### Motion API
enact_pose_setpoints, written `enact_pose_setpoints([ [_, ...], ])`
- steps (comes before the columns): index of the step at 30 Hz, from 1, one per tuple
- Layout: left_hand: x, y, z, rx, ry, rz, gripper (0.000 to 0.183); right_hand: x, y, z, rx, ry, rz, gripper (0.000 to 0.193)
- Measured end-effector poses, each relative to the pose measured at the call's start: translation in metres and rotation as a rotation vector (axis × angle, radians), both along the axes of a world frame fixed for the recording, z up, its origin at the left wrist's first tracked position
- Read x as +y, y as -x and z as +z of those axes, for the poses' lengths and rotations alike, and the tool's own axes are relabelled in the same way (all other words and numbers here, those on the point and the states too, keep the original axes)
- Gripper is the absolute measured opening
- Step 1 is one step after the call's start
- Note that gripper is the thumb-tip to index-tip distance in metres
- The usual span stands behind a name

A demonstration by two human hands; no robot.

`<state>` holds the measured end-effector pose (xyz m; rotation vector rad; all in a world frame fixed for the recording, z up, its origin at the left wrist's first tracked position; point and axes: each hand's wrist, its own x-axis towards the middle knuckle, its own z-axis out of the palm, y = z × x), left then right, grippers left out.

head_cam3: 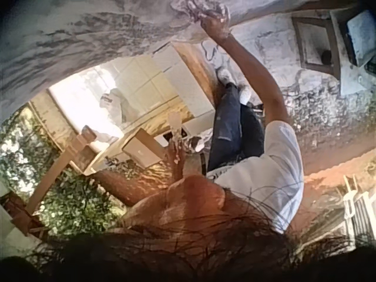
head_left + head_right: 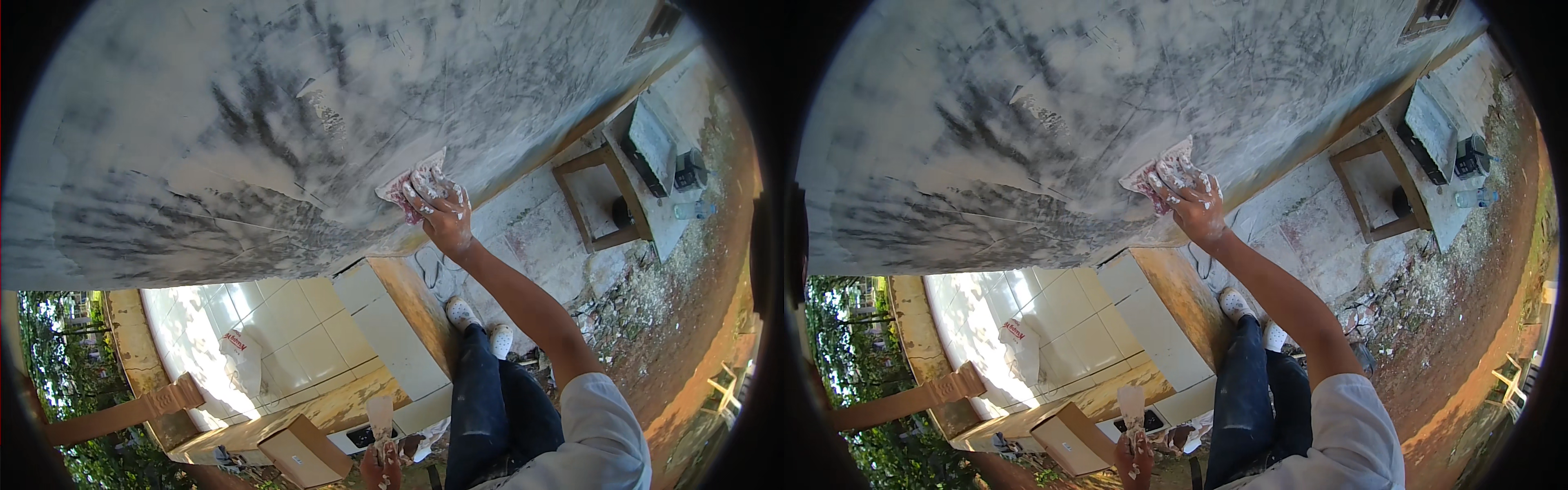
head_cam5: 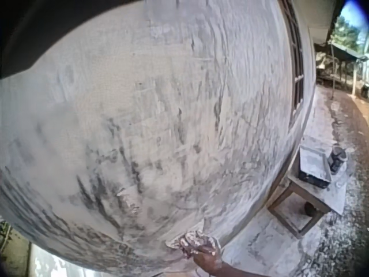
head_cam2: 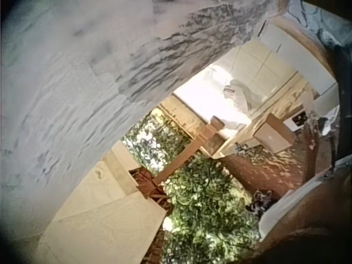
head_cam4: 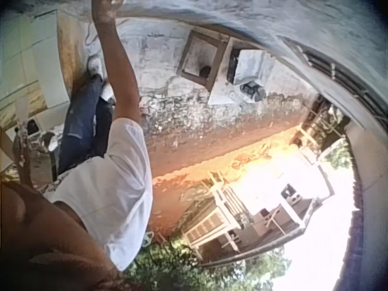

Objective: The person applies and smooths wall putty onto an exterior wall using a putty knife.

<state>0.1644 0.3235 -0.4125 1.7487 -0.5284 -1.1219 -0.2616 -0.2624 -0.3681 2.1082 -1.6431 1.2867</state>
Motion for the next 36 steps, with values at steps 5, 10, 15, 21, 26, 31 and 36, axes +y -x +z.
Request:
enact_pose_setpoints([
  [5, -0.022, 0.007, -0.006, -0.049, 0.011, -0.052, 0.023, 0.049, 0.048, -0.146, 0.079, -0.462, -0.105, 0.042],
  [10, -0.013, 0.001, 0.016, -0.146, 0.01, -0.047, 0.024, 0.069, 0.025, -0.041, -0.102, -0.421, -0.023, 0.045],
  [15, 0.004, 0.021, 0.023, -0.17, -0.007, -0.064, 0.024, 0.067, 0.013, 0.246, -0.125, 0.131, 0.188, 0.04],
  [21, 0.011, 0.021, 0.029, -0.235, -0.022, -0.097, 0.024, 0.006, -0.023, 0.265, -0.044, 0.274, 0.108, 0.06],
  [26, -0.002, 0.026, 0.034, -0.312, -0.02, -0.094, 0.024, 0.028, -0.026, 0.057, 0.054, -0.173, 0.095, 0.054],
  [31, -0.027, 0.045, 0.043, -0.333, -0.02, -0.153, 0.024, 0.059, 0.025, -0.122, 0.137, -0.741, -0.022, 0.039],
  [36, -0.036, 0.038, 0.073, -0.43, -0.036, -0.149, 0.024, 0.069, 0.017, -0.038, -0.043, -0.465, 0.008, 0.047],
])
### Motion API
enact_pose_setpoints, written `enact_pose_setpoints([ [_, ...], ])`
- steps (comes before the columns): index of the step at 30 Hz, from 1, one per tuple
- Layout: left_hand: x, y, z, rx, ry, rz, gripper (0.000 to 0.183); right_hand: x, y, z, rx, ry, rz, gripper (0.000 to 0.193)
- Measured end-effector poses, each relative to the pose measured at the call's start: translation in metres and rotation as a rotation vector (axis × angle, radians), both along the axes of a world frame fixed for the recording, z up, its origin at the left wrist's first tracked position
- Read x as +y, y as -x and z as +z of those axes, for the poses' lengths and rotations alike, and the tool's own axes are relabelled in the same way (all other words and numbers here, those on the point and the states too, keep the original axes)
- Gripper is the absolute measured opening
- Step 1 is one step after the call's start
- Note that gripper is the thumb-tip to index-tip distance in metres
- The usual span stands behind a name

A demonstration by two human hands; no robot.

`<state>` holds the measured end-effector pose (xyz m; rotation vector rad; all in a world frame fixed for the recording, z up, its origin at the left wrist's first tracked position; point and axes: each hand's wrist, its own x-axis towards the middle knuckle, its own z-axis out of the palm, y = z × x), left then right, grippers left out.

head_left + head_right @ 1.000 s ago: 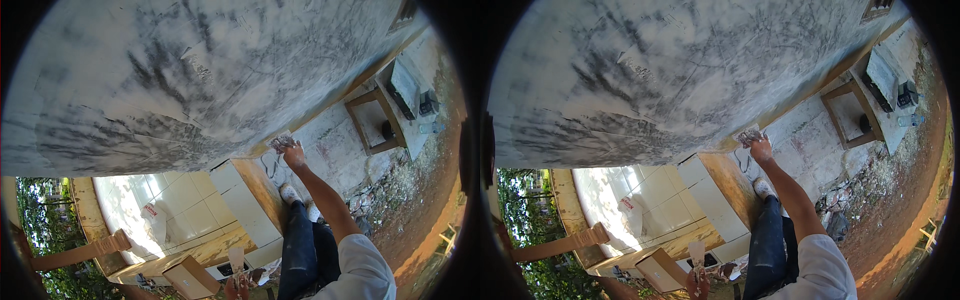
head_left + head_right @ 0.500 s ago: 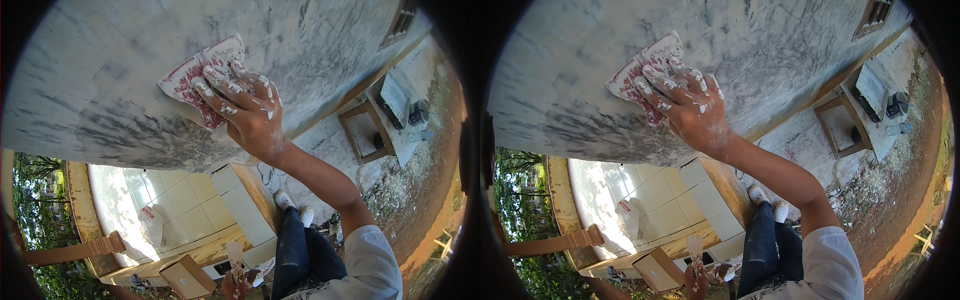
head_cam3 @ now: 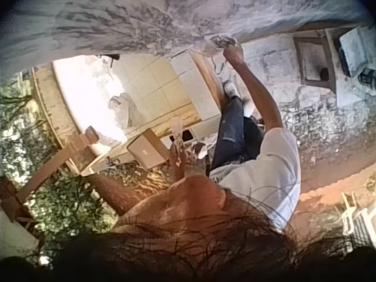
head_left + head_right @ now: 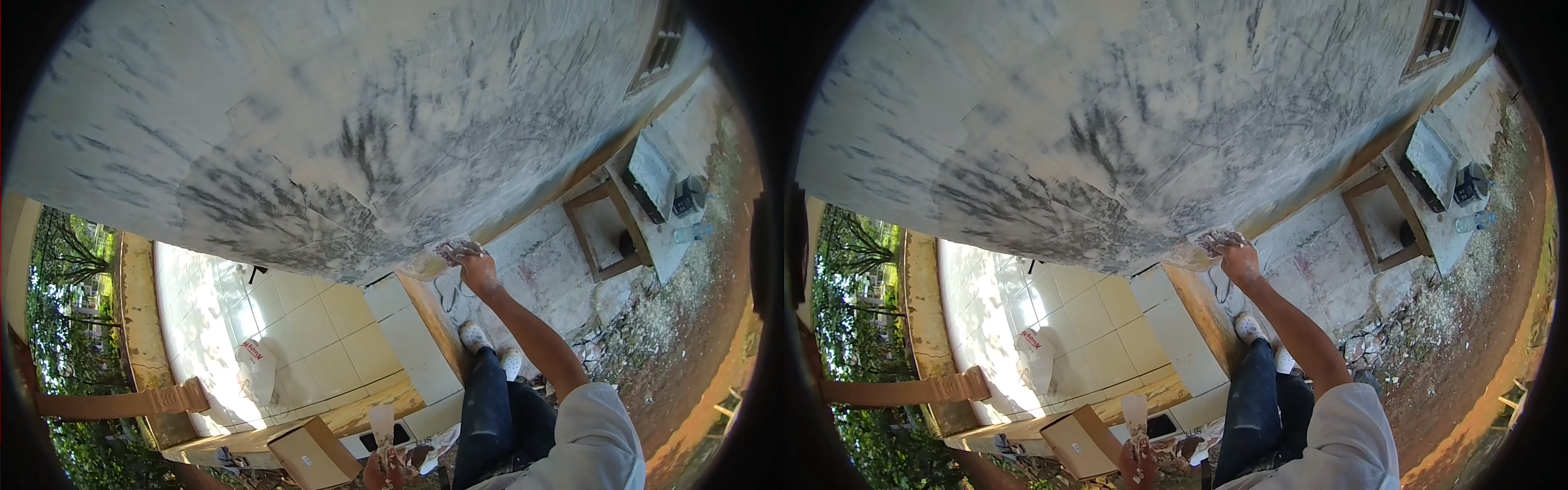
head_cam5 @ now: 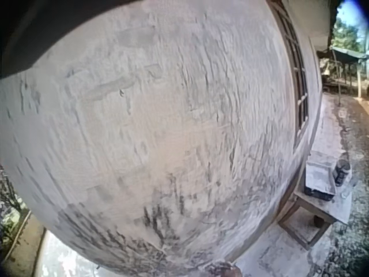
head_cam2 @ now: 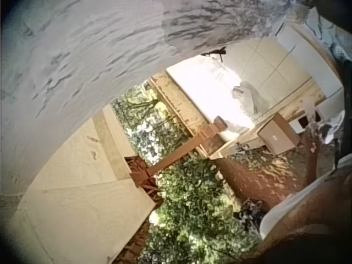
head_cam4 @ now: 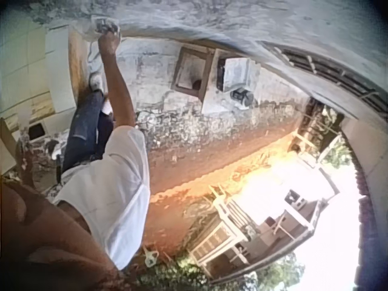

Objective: The person applies and smooths wall putty onto an exterior wall using a putty knife.

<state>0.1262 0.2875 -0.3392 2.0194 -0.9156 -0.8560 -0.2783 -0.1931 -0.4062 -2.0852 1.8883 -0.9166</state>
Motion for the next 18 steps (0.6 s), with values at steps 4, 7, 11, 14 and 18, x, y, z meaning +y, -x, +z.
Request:
enact_pose_setpoints([
  [4, 0.008, 0.014, 0.018, -0.054, -0.04, 0.015, 0.024, 0.001, -0.008, 0.23, -0.035, 0.323, 0.13, 0.057],
  [7, -0.003, 0.025, 0.025, -0.076, -0.073, -0.021, 0.024, -0.029, 0.012, 0.331, -0.039, 0.817, 0.08, 0.06],
  [11, -0.021, 0.032, 0.038, -0.129, -0.109, -0.063, 0.024, -0.076, 0.025, 0.304, 0.037, 0.885, -0.028, 0.058],
  [14, -0.045, 0.039, 0.045, -0.188, -0.117, -0.074, 0.024, -0.085, 0.027, 0.19, 0.004, 0.797, -0.02, 0.058],
  [18, -0.081, 0.048, 0.048, -0.272, -0.133, -0.105, 0.025, -0.052, 0.035, 0.014, 0.018, 0.435, 0.017, 0.051],
])
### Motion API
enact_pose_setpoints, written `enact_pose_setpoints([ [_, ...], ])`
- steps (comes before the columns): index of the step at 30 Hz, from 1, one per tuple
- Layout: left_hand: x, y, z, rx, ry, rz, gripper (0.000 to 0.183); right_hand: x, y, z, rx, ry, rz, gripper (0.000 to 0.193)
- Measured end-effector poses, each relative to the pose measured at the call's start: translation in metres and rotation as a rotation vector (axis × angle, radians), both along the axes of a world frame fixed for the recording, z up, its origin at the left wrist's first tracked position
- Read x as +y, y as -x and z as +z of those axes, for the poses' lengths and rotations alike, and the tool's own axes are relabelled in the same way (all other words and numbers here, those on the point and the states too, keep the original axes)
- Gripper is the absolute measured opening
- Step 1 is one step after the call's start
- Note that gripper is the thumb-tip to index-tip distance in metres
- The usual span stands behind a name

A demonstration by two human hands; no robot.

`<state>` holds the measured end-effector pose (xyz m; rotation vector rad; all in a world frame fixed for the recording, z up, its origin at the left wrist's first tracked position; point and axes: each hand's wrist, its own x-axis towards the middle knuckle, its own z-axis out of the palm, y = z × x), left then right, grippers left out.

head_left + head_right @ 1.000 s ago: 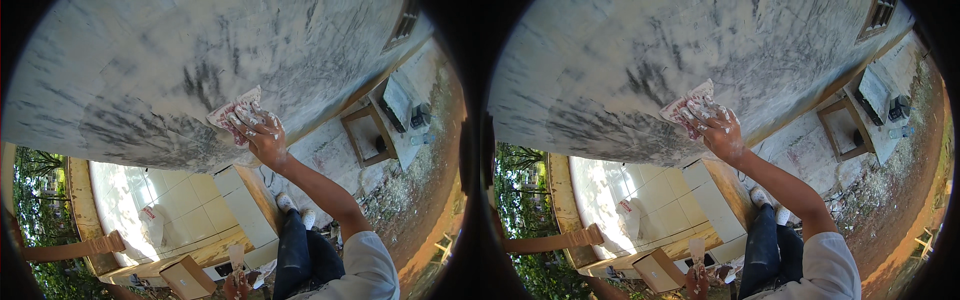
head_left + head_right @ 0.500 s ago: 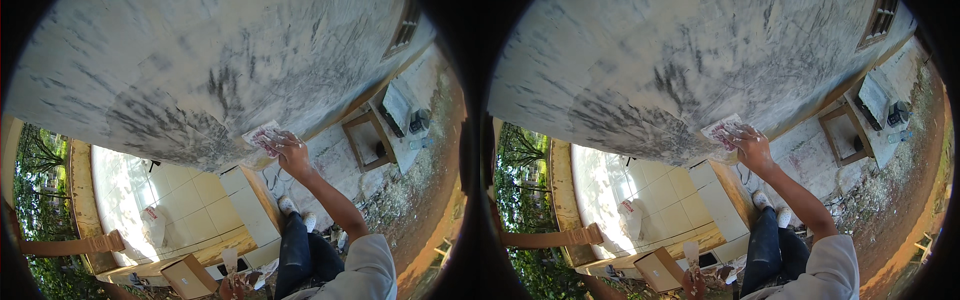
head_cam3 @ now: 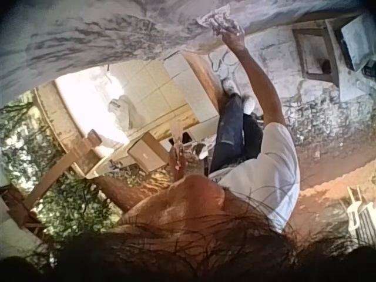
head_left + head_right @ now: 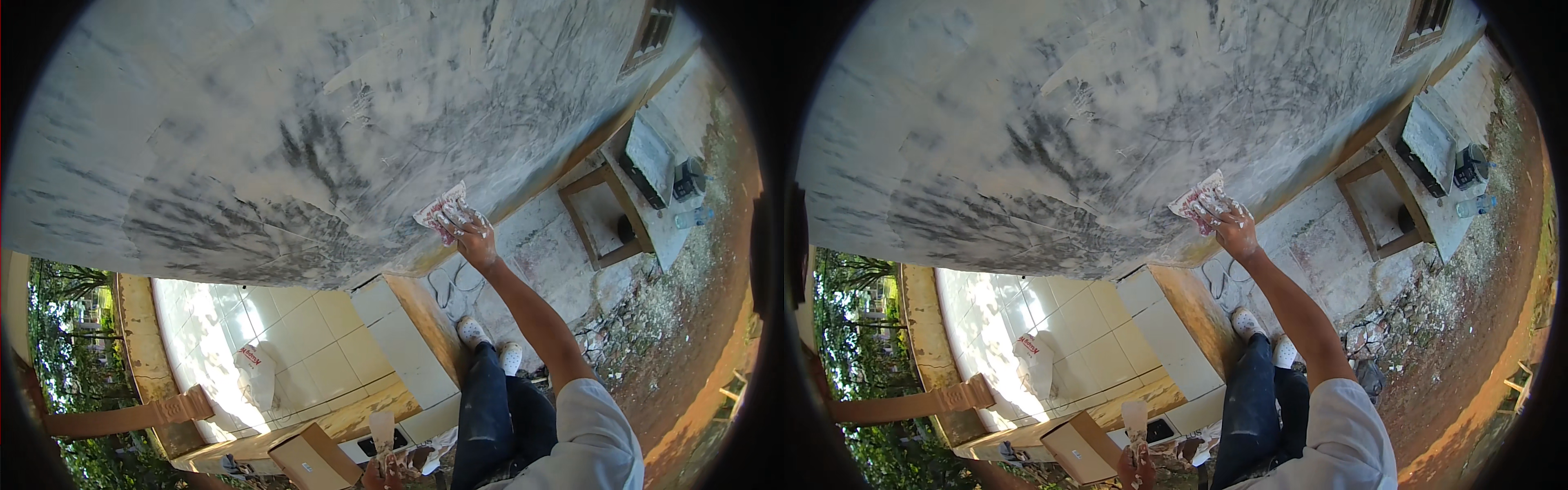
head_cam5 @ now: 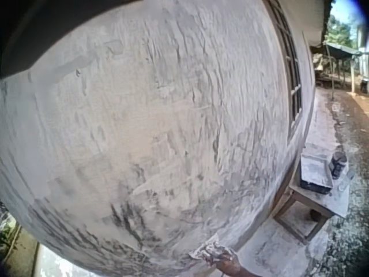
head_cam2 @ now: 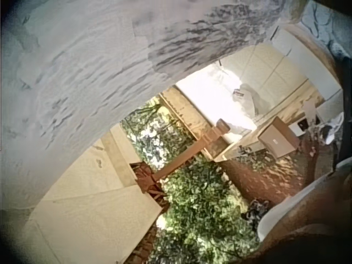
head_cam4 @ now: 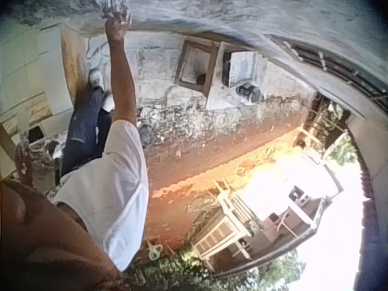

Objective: The person applies and smooths wall putty onto an exterior wall using a putty knife.

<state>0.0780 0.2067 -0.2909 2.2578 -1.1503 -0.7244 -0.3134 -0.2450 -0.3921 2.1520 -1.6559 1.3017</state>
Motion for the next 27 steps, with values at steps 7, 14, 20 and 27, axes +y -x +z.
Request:
enact_pose_setpoints([
  [7, -0.045, 0.013, 0.044, -0.137, -0.033, -0.06, 0.025, 0.053, 0.023, -0.105, -0.05, -0.575, -0.105, 0.051],
  [14, -0.064, 0.072, 0.114, -0.167, 0.022, -0.03, 0.025, 0.113, 0.01, 0.055, -0.796, -0.666, 0.075, 0.03],
  [20, -0.07, 0.122, 0.204, 0.293, -0.062, 0.087, 0.029, 0.142, 0.042, 0.239, -1.969, -0.86, 0.371, 0.035],
  [27, -0.039, 0.13, 0.215, 0.334, 0.102, 0.055, 0.028, 0.13, 0.041, 0.352, -2.054, -0.83, 0.722, 0.04],
])
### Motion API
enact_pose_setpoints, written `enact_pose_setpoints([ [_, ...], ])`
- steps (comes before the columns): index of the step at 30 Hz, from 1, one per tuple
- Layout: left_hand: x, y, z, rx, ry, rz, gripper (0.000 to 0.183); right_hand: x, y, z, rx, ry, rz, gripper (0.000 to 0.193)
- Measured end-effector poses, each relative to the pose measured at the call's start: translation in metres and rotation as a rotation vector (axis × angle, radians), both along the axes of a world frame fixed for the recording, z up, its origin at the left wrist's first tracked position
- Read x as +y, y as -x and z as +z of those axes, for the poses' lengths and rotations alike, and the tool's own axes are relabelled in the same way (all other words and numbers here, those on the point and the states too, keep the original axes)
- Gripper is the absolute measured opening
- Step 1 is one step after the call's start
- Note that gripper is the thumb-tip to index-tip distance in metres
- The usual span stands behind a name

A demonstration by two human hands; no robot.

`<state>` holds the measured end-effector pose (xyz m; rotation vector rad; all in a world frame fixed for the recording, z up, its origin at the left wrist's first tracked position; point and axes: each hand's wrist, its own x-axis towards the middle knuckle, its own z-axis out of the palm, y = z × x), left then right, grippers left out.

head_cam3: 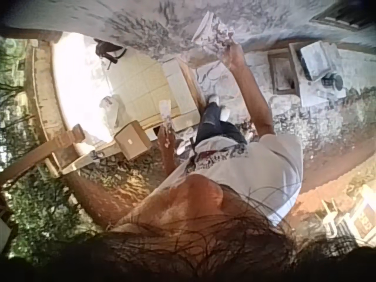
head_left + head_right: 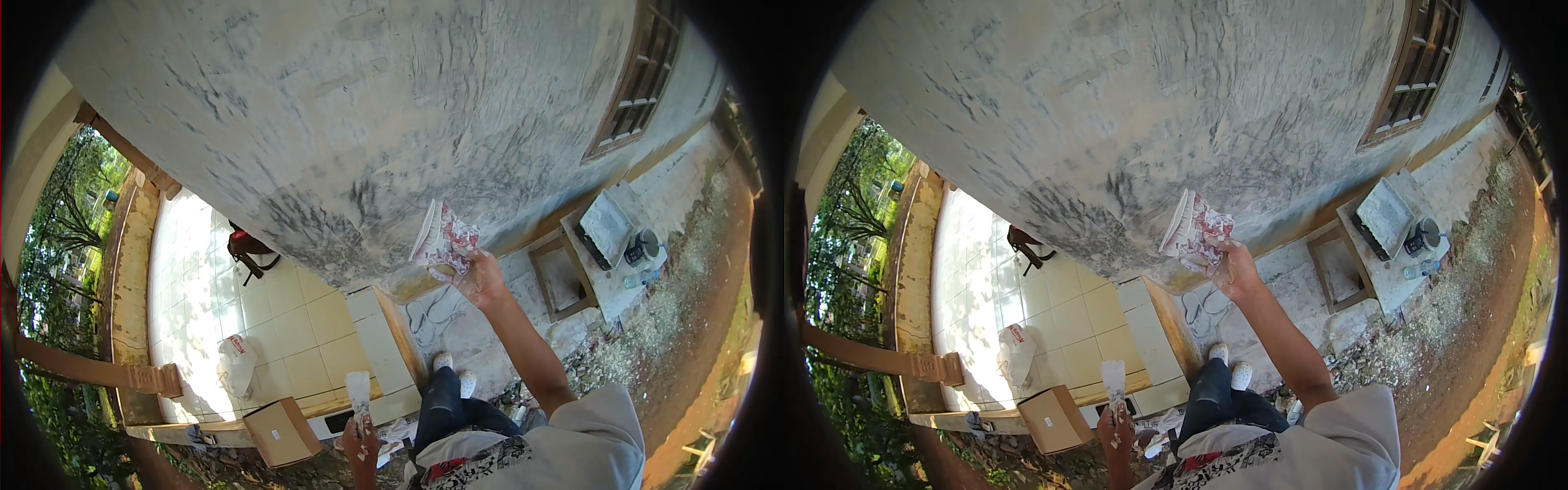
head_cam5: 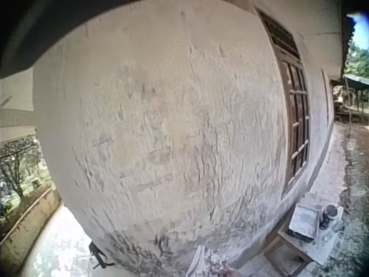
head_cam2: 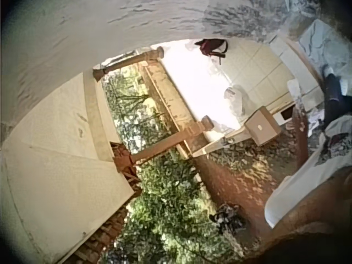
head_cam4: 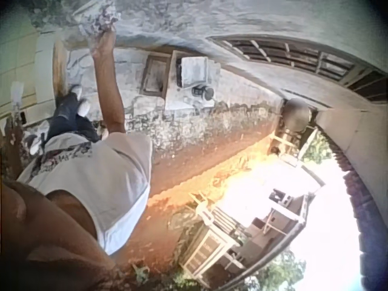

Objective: The person applies and smooths wall putty onto an exterior wall using a putty knife.

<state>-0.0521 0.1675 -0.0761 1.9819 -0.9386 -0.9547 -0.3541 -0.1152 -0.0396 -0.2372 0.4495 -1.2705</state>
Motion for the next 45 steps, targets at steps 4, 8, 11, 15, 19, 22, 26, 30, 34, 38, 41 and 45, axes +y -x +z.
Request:
enact_pose_setpoints([
  [4, 0.017, -0.017, -0.007, -0.016, -0.013, 0.062, 0.026, 0.003, -0.017, 0.017, 0.078, -0.069, 0.035, 0.039],
  [8, 0.026, -0.026, 0.004, -0.082, -0.005, 0.114, 0.031, 0.004, -0.028, 0.024, 0.183, -0.069, 0.14, 0.038],
  [11, 0.029, -0.037, -0.005, -0.054, 0.037, 0.186, 0.033, 0.007, -0.035, 0.027, 0.197, -0.069, 0.199, 0.037],
  [15, 0.033, -0.048, -0.007, 0.034, 0.045, 0.246, 0.035, 0.005, -0.034, 0.013, 0.308, -0.055, 0.087, 0.031],
  [19, 0.024, -0.055, 0.004, 0.0, 0.078, 0.241, 0.036, -0.014, -0.036, 0.007, 0.469, -0.02, -0.179, 0.022],
  [22, 0.022, -0.052, 0.014, -0.056, 0.04, 0.241, 0.035, -0.03, -0.042, -0.006, 0.535, 0.055, -0.272, 0.028],
  [26, 0.016, -0.023, 0.058, 0.025, 0.01, 0.29, 0.038, -0.067, -0.069, -0.001, 0.646, 0.067, -0.419, 0.026],
  [30, 0.048, -0.034, 0.029, -0.08, -0.019, 0.267, 0.041, -0.056, -0.12, -0.019, 0.726, 0.194, -0.41, 0.022],
  [34, 0.023, -0.021, 0.079, 0.029, -0.076, 0.346, 0.034, -0.021, -0.188, -0.021, 0.719, 0.224, -0.295, 0.027],
  [38, 0.007, -0.03, 0.104, 0.105, -0.072, 0.436, 0.035, -0.025, -0.231, -0.035, 0.922, 0.369, -0.426, 0.044],
  [41, 0.039, -0.064, 0.071, -0.007, -0.026, 0.42, 0.032, -0.031, -0.266, -0.029, 0.902, 0.393, -0.467, 0.054],
  [45, 0.053, -0.074, 0.077, 0.037, -0.098, 0.581, 0.034, -0.053, -0.294, -0.018, 1.182, 0.436, -0.735, 0.059],
])
